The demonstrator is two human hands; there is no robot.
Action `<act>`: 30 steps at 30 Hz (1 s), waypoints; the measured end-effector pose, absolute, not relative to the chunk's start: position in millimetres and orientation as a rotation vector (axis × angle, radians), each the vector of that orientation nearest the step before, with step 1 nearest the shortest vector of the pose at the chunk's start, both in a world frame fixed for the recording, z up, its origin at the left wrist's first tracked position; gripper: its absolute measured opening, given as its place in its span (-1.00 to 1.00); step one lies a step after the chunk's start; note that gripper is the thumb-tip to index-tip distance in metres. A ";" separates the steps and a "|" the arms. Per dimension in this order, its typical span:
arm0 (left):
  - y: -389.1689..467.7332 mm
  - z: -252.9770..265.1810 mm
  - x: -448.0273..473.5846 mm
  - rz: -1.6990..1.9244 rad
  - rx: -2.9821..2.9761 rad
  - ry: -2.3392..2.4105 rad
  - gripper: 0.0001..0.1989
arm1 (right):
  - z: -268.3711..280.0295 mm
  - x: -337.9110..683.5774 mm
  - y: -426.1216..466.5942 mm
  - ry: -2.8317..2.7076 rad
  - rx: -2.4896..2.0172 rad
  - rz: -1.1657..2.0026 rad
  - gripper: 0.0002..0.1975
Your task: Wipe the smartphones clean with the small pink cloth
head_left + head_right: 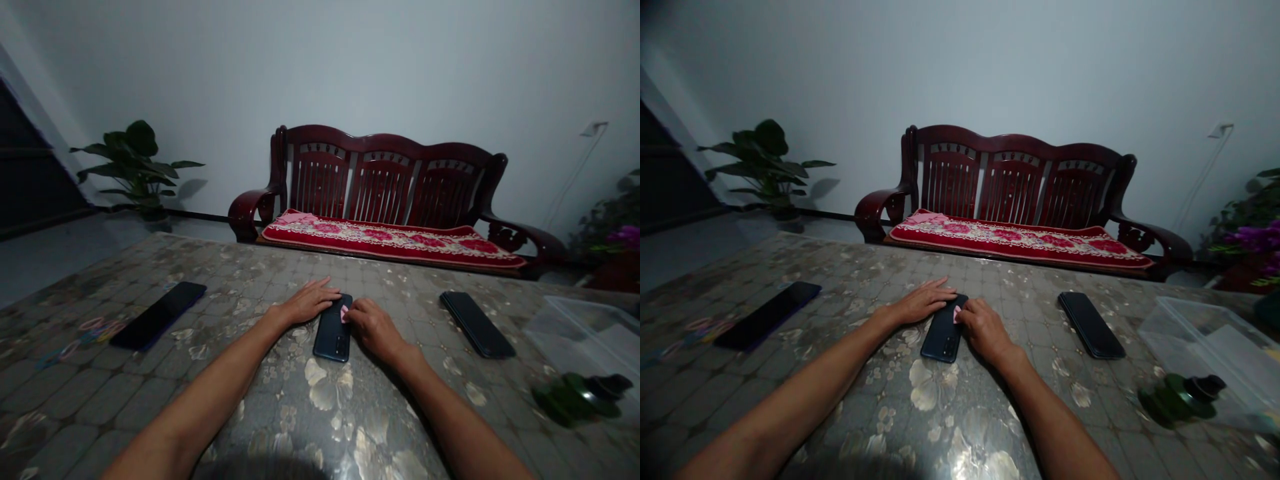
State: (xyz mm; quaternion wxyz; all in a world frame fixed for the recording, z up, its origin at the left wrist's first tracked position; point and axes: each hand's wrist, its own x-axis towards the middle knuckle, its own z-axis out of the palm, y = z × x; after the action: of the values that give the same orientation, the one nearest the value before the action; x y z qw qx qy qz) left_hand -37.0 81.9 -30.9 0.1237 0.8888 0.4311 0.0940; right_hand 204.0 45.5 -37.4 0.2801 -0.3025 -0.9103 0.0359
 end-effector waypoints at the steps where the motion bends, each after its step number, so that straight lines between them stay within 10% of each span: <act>1: 82.1 -32.0 -37.2 0.286 2.592 1.256 -0.59 | -35.8 203.6 43.6 -2.467 -0.770 0.107 -0.78; 30: 87.4 -44.5 -43.3 0.341 2.590 1.266 -0.60 | -30.4 185.3 58.9 -2.420 -1.062 0.265 -0.80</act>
State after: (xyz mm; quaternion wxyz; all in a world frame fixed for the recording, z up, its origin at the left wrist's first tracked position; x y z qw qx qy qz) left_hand -43.3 87.4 -44.5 0.1188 0.8859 0.4331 0.1165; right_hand 185.3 58.9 -30.4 0.2402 -0.3881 -0.8845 0.0967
